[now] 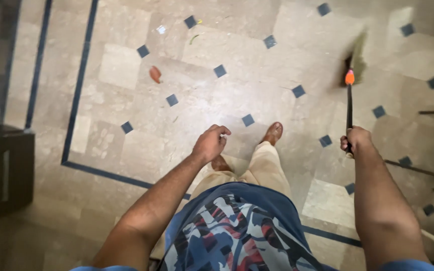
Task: The recorder uses a broom to sweep dust and debris from the floor across several rooms.
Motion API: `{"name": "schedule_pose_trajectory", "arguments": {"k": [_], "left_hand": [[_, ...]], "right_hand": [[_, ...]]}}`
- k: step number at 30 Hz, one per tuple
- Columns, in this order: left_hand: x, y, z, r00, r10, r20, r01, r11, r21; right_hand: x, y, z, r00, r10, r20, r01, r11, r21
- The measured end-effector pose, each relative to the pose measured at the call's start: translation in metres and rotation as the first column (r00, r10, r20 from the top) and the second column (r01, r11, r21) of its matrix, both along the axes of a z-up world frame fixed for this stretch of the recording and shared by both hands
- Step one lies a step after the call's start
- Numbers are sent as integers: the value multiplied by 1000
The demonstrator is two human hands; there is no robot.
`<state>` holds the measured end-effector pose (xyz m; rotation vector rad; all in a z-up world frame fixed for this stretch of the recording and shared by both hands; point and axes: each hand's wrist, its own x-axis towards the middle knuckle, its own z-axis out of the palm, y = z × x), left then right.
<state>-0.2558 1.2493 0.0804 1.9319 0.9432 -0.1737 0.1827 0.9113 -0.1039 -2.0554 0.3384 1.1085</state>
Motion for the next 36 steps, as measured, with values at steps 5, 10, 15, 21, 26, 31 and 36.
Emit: {"name": "schedule_pose_trajectory", "arguments": {"k": [5,10,15,21,26,31,36], "left_hand": [[17,1,-19,999,38,-24,-38,999,-1],[74,4,-19,990,100,-104,-104,994,-30],[175,15,-11,995,82,-57,-80,996,36],[291,27,14,990,84,111,-87,996,19],[333,29,11,988,22,154,-31,998,59],[335,48,-20,997,-78,3,78,995,60],[344,106,-27,994,-57,91,58,998,-11]], "right_hand": [[-24,54,-47,989,35,-146,-22,996,92],[-98,112,-18,902,263,-342,-234,964,124],[-64,144,126,819,372,-438,-308,928,212],[88,87,261,883,360,-303,-349,933,92],[210,54,249,970,224,-89,-228,973,-35],[283,65,106,997,60,-55,-63,996,-60],[241,114,18,997,14,-79,-23,993,-116]]}}
